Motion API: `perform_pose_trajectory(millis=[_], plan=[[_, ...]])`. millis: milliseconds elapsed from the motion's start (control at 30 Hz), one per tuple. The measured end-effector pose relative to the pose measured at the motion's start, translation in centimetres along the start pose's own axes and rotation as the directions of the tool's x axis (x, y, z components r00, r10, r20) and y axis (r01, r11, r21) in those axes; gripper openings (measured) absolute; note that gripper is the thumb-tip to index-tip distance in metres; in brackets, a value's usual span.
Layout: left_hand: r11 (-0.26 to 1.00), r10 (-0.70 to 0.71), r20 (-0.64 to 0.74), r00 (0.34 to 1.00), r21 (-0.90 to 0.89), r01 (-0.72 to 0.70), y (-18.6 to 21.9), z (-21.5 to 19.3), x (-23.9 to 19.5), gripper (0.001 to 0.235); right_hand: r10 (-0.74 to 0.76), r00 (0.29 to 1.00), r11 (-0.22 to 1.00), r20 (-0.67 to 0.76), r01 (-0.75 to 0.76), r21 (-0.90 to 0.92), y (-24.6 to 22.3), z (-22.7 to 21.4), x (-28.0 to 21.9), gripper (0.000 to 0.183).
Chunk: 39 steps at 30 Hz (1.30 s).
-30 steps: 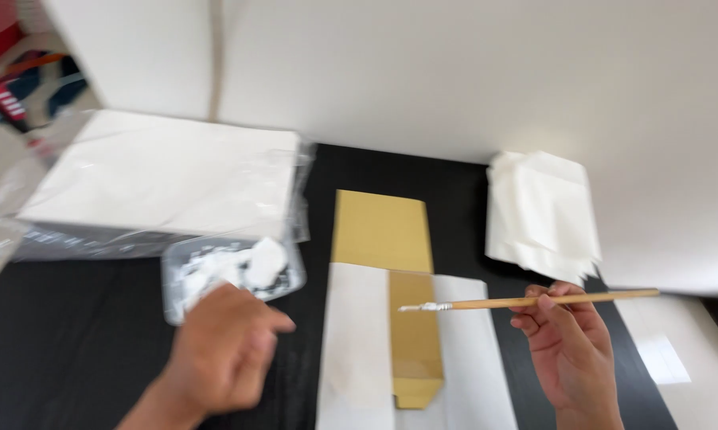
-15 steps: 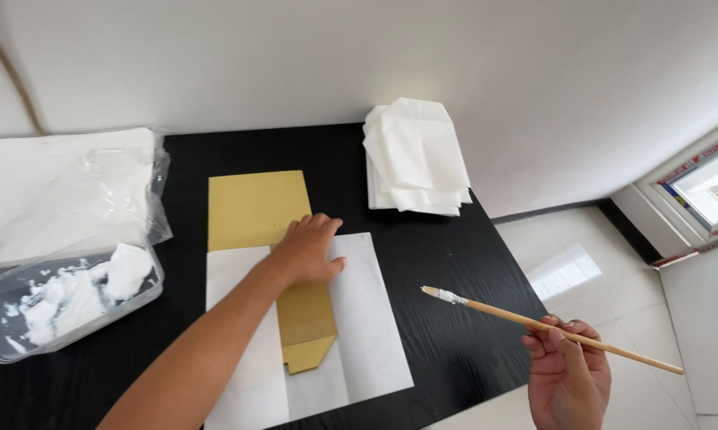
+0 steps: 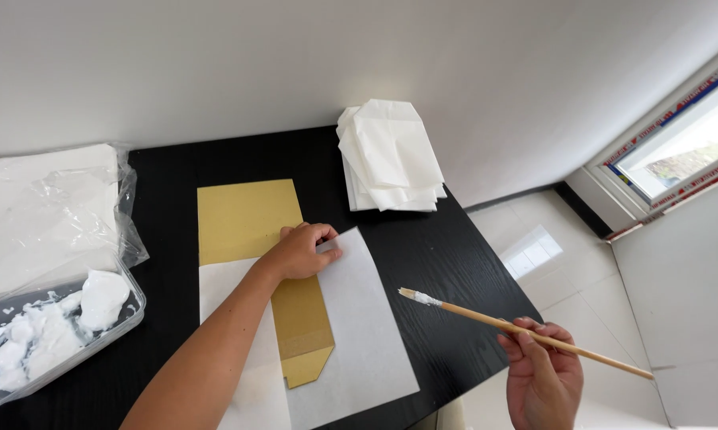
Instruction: The person places a white sheet of paper on a table, positions a cardboard template on top, and folds the paper edges over the template. They then use a brush to apply white adhesive along the folded paper edges.
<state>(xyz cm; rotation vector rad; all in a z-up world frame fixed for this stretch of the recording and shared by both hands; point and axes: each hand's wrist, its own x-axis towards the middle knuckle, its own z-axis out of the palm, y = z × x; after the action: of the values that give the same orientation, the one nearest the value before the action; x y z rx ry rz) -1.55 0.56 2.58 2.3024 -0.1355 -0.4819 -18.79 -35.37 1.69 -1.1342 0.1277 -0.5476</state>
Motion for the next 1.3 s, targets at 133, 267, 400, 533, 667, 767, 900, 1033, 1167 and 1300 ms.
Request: perform_pose_trajectory(millis=[133,267,400,533,667,767,900,1033,1167,1300], plan=[[0.987,0.157,-0.136,0.978,0.057,-0.15,-1.5,1.9,1.5,0.019,0.015,0.999,0.997,-0.04,-0.018,-0.08,-0.4,2.8,-2.1,0.015],[0.967,0.219,-0.199,0.955,0.174,-0.186,-1.9,3.0,2.1,0.023,-0.155,0.987,0.947,-0.045,0.135,-0.292,-0.5,5.8,-3.2,0.017],[0.929,0.289,-0.194,0.937,0.292,-0.226,-2.5,3.8,3.0,0.024,-0.264,0.96,0.896,0.095,0.28,-0.344,2.3,6.0,-1.7,0.009],[0.933,0.282,-0.191,0.94,0.283,-0.222,-2.5,3.8,3.1,0.026,-0.137,0.981,0.977,0.138,0.157,-0.146,5.3,4.3,0.8,0.008],[0.938,0.276,-0.195,0.941,0.267,-0.22,-2.5,3.9,2.9,0.022,-0.1,0.971,0.986,0.216,0.126,-0.111,5.8,3.7,1.6,0.008],[0.942,0.264,-0.187,0.946,0.262,-0.211,-2.3,3.7,3.0,0.028,-0.102,0.965,0.974,0.241,0.146,-0.172,5.6,4.0,2.4,0.014],[0.95,0.236,-0.165,0.958,0.246,-0.192,-1.9,3.4,2.6,0.04,-0.11,0.96,0.96,0.259,0.17,-0.221,5.3,4.0,3.3,0.023],[0.95,0.237,-0.162,0.958,0.246,-0.193,-1.6,3.0,2.5,0.044,-0.142,0.933,0.959,0.33,0.212,-0.187,4.6,4.5,4.3,0.023],[0.955,0.222,-0.141,0.965,0.231,-0.186,-1.5,3.2,2.4,0.039,-0.15,0.897,0.917,0.417,0.283,-0.279,3.9,5.1,4.2,0.023],[0.956,0.233,-0.164,0.959,0.221,-0.194,-2.2,3.5,2.7,0.033,-0.105,0.892,0.904,0.439,0.27,-0.332,3.5,5.5,4.2,0.023]])
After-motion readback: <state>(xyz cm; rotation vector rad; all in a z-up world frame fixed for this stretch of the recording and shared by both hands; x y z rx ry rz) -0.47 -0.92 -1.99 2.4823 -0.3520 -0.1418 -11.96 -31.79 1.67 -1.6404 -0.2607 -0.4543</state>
